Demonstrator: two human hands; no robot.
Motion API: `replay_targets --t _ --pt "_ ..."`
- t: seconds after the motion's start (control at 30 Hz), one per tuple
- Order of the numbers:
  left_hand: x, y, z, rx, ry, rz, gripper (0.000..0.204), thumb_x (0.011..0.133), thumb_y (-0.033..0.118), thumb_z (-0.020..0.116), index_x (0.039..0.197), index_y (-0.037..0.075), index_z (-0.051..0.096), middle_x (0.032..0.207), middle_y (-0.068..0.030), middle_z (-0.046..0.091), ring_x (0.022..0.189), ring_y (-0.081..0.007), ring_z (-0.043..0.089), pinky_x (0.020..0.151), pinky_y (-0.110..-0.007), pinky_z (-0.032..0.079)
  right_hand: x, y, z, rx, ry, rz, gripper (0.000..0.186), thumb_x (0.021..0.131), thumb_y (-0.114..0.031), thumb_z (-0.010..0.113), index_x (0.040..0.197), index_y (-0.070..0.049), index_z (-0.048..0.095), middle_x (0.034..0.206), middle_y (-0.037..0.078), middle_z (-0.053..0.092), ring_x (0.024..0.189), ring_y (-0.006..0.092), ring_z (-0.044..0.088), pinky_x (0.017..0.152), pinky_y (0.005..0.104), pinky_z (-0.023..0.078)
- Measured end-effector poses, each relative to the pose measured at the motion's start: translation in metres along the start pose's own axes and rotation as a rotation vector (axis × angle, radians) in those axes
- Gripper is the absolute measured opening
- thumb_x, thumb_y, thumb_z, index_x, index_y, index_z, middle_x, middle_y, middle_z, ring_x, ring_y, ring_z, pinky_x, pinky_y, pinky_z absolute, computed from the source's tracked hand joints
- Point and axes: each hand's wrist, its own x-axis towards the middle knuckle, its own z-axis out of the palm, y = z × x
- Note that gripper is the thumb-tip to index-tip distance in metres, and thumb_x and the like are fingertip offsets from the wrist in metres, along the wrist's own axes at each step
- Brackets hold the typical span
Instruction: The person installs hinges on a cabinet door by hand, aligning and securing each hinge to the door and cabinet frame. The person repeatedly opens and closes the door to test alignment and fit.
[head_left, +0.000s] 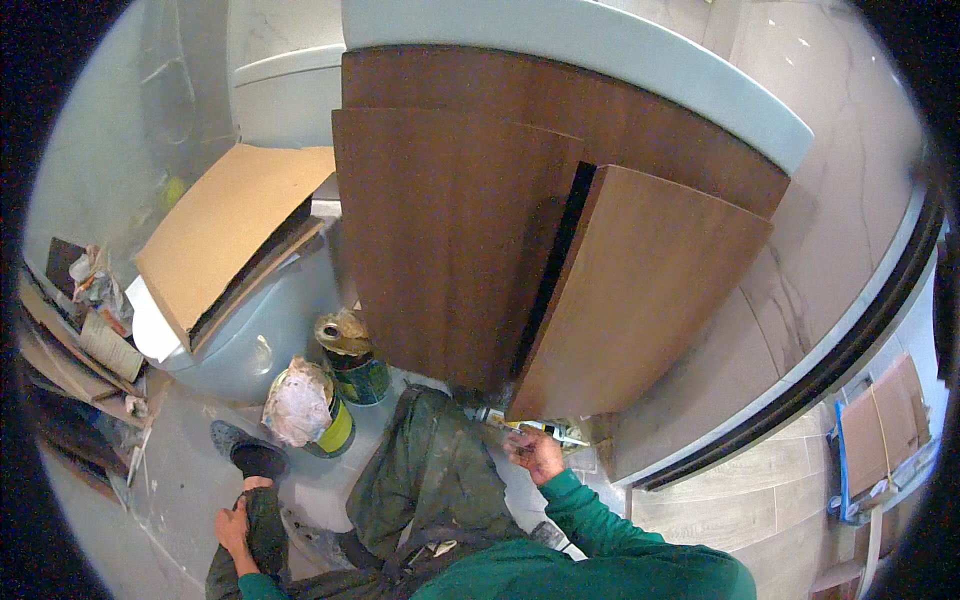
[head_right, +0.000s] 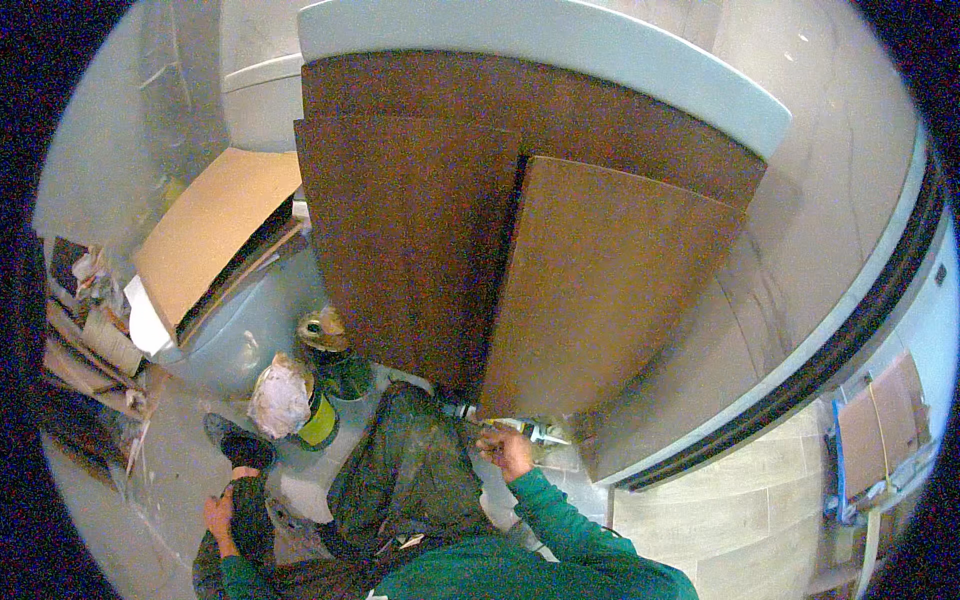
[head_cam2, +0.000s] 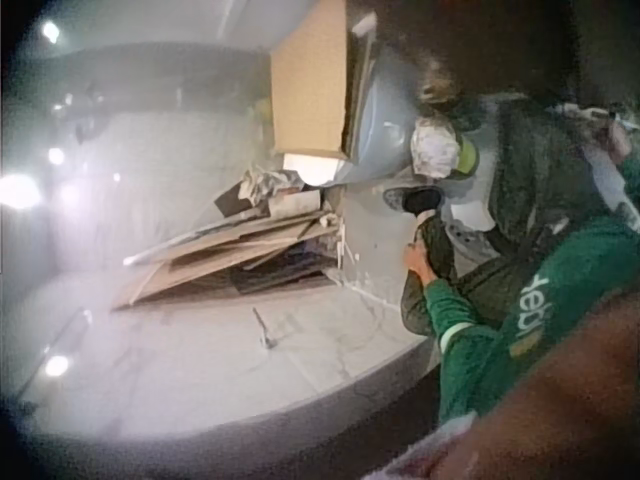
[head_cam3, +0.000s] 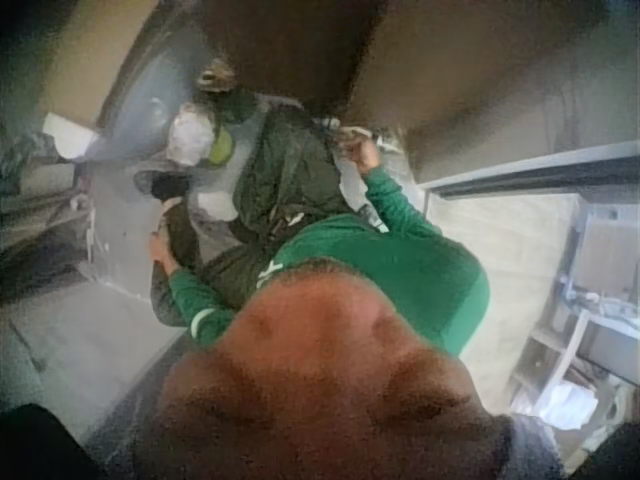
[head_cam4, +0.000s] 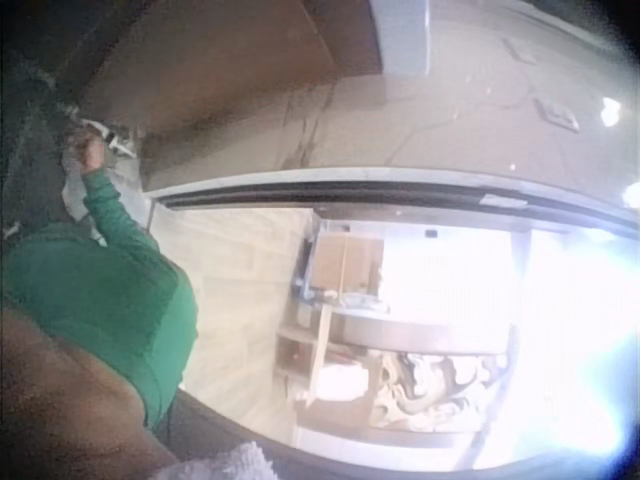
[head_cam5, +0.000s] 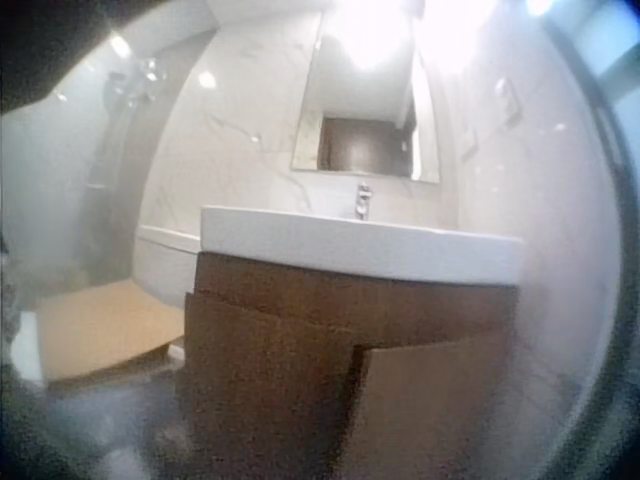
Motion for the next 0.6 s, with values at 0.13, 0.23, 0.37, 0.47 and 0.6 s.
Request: replay_targets --t 0.13,0.23,0.37,0.47,0.6 --pt "-0.004 0.002 -0.002 -0.019 -0.026 0.0 0.069 0.075 0.059 0.061 0.094 -0.008 0.064 0.1 -0.0295 0.062 0.096 -0.0428 0.059 0.081 -0.048 0.046 0.008 -0.011 -0.011 0.157 -0.088 0.01 0.05 0.073 -0.004 0.051 0.123 -0.003 0.045 0.113 0.013 0.058 0.093 0.0273 0.059 0.078 0.0399 0.049" --pt "-0.007 0.007 -0.006 -0.031 -0.02 -0.017 0.069 0.075 0.059 0.061 0.091 -0.008 0.065 0.098 -0.0305 0.062 0.096 -0.0431 0.059 0.081 -0.048 0.045 0.013 -0.013 -0.017 0.144 -0.114 -0.033 0.048 0.072 -0.005 0.051 0.12 -0.006 0.044 0.114 0.009 0.058 0.1 0.0282 0.058 0.082 0.0417 0.047" --pt "-0.01 0.011 -0.009 -0.033 0.044 0.002 0.067 0.076 0.057 0.063 0.09 -0.009 0.064 0.096 -0.0304 0.062 0.093 -0.0437 0.059 0.081 -0.048 0.045 0.019 -0.015 -0.022 0.166 -0.103 -0.012 0.045 0.073 -0.006 0.051 0.118 -0.008 0.044 0.114 0.009 0.058 0.105 0.0285 0.057 0.085 0.0423 0.045" --pt "-0.009 0.009 -0.006 -0.021 0.039 0.0 0.067 0.076 0.056 0.063 0.089 -0.01 0.063 0.095 -0.0297 0.062 0.093 -0.0439 0.059 0.081 -0.048 0.045 0.02 -0.016 -0.023 0.182 -0.083 -0.002 0.043 0.073 -0.007 0.052 0.115 -0.009 0.044 0.117 0.009 0.056 0.106 0.029 0.057 0.087 0.0416 0.045" --pt "-0.005 0.003 0.001 -0.04 0.045 0.019 0.066 0.076 0.055 0.063 0.089 -0.01 0.062 0.095 -0.0293 0.062 0.093 -0.0441 0.058 0.081 -0.048 0.045 0.02 -0.018 -0.022 0.205 -0.025 -0.019 0.043 0.074 -0.006 0.053 0.117 -0.006 0.045 0.111 0.011 0.056 0.098 0.0283 0.058 0.081 0.0427 0.048"
